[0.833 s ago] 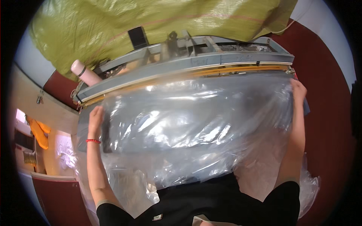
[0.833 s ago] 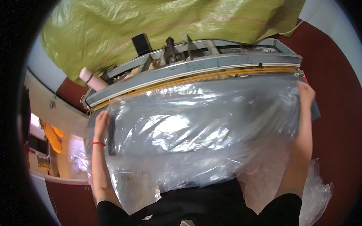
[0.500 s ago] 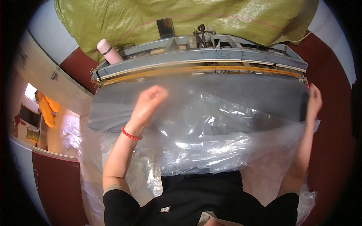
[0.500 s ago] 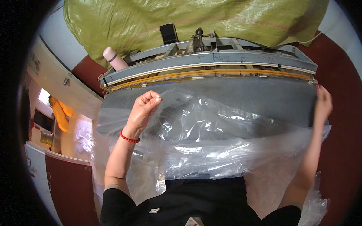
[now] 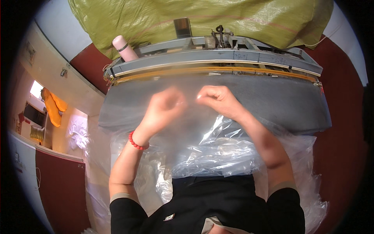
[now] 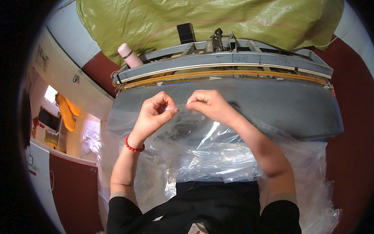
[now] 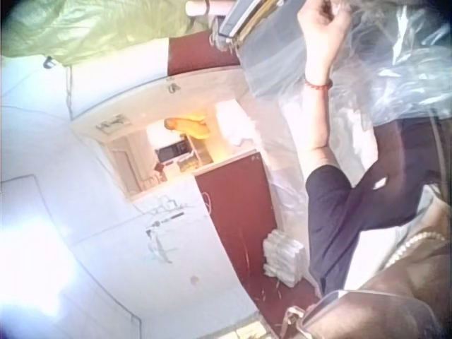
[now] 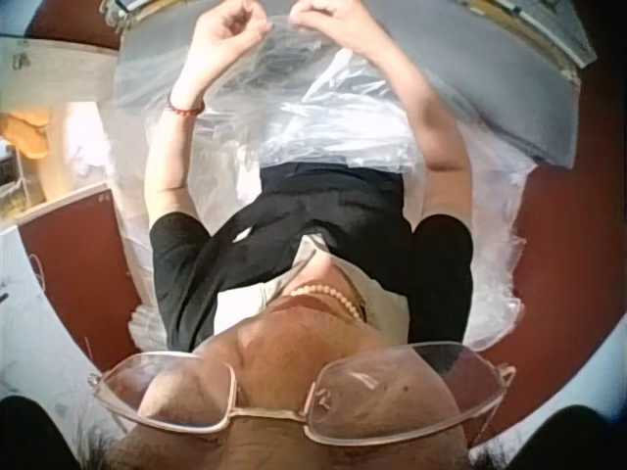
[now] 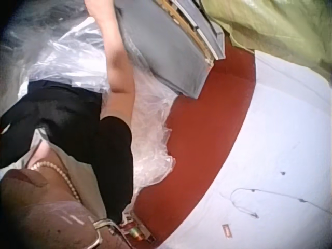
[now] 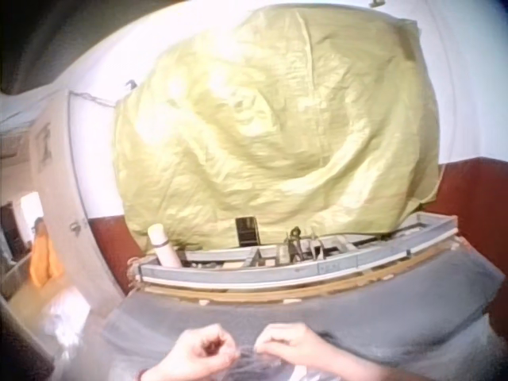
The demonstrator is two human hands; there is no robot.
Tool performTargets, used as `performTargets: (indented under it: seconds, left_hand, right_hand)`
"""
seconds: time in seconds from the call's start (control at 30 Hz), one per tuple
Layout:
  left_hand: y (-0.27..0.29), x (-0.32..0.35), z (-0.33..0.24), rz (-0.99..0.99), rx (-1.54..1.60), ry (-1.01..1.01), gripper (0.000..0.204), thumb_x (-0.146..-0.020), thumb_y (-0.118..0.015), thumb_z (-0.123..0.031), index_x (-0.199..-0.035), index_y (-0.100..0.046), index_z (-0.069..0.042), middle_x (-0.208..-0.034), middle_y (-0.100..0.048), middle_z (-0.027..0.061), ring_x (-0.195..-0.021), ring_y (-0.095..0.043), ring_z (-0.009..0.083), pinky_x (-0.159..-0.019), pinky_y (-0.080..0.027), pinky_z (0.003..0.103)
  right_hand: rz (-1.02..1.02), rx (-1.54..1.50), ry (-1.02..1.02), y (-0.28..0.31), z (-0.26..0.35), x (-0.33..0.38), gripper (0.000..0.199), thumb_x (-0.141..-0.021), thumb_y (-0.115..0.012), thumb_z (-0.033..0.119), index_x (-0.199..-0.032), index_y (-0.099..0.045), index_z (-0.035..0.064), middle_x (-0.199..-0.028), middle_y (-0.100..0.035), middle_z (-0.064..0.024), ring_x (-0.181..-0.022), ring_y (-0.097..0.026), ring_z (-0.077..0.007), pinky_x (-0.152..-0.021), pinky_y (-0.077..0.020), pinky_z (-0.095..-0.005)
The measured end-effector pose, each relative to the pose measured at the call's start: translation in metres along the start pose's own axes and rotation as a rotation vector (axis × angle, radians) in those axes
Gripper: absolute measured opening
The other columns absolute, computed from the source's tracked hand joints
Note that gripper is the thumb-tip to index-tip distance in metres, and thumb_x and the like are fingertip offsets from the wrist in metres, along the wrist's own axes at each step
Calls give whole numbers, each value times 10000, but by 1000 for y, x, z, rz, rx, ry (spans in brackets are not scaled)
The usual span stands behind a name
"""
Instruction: Manually positioning and processing large plastic sheets through a heat-sealing machine.
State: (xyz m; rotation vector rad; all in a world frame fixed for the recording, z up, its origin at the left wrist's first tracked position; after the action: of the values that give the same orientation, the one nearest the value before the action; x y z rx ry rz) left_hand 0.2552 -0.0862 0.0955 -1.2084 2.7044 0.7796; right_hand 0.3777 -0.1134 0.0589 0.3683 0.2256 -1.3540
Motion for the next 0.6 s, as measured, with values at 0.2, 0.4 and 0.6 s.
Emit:
performTargets:
  seconds: [0.2,0.4,0.6]
  left_hand:
    - [-1,10,-29,-354,-753,-495,251,-627,-707,-39,-736,-482,-51,-727,-520,70,-612,-491,196,-529,-405,274]
    - [-33,5,-7,-339,-647,-513,269,-647,-692,-102,-867,-548,-39,-853,-548,105,-797,-508,287,-687,-417,374]
    - [-119,14,59,481,248,145,249,-820,-544,-108,-1058,-531,-34,-754,-556,6,-689,-529,92,-662,-446,251]
  right_hand:
    - [-106,-453,-189,-23,-24,-2,109,-868,-510,123,-924,-571,53,-718,-519,32,-599,-437,-29,-522,-346,-163]
    - [-397,-362,-143,31,-68,-5,105,-874,-514,172,-900,-563,82,-767,-540,34,-662,-439,-15,-557,-344,-162]
    - [-837,-353,-141,142,-105,43,120,-870,-502,187,-951,-511,99,-831,-530,-17,-731,-506,-100,-633,-421,-239]
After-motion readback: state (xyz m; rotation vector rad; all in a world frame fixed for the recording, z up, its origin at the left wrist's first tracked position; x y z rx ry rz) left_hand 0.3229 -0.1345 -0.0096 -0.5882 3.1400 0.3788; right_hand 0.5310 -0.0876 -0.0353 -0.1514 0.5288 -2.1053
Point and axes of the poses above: each hand's wrist, its own x-axis away from the middle knuckle, its own y-axis out of the back of the hand, z = x × y, the point moved 9 cm from there along -x, towards the middle knuckle
